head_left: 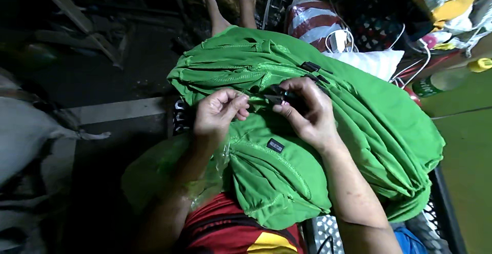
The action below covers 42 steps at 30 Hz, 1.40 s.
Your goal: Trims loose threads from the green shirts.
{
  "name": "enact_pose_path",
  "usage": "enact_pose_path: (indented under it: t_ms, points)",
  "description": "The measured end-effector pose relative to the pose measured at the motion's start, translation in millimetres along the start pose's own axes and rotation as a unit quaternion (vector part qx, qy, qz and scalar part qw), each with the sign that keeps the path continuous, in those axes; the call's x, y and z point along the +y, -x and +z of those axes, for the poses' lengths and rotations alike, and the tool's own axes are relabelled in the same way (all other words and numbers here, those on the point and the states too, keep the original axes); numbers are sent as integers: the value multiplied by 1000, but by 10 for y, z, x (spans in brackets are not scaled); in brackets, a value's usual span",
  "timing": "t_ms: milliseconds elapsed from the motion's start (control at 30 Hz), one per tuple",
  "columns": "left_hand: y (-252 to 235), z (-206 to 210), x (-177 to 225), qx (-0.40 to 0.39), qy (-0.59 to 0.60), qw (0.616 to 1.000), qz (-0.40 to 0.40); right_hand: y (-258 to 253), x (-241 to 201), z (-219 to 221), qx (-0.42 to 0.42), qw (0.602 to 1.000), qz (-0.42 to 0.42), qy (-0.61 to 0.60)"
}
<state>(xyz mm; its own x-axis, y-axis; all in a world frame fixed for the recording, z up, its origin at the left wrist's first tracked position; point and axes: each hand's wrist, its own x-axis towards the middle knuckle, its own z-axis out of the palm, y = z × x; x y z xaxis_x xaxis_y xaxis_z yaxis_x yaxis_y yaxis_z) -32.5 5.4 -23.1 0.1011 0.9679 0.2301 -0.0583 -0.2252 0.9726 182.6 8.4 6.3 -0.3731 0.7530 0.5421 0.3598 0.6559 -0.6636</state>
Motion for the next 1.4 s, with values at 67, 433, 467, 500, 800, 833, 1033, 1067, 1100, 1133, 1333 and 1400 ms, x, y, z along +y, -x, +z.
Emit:
enact_pose_path:
  t_ms: [67,433,467,500,800,833,1033,1067,1100,1133,1333,1400]
  points:
    - [18,17,-19,-1,-6,1000,-3,-1,-72,17,-34,999,2,34]
    - [100,70,24,31,-104,994,32,13,-48,164,-52,979,11,199]
    - [112,76,12,34,-113,992,40,10,-55,166,-51,979,14,199]
    - [120,81,1,37,-120,991,44,4,-67,164,-51,979,19,198]
    - [147,120,16,61,-133,985,95,-4,-32,199,-36,977,24,210]
    - [138,103,23,58,-102,990,83,-9,-29,179,-40,980,37,189]
    - [71,-44,79,34,7,999,16,0,92,6,-85,988,121,50]
    - [96,-32,157,16,4,1000,14,-5,84,-11,-85,988,128,30]
    - [147,5,267,-13,0,1000,17,-16,64,-28,-84,988,132,1]
    - [214,72,391,-51,2,998,28,-38,29,-52,-86,987,134,-36]
    - [531,546,631,-282,40,942,177,-381,-363,-19,-140,977,142,-78]
    - [607,599,638,-307,40,930,196,-518,-516,134,-224,964,144,-26]
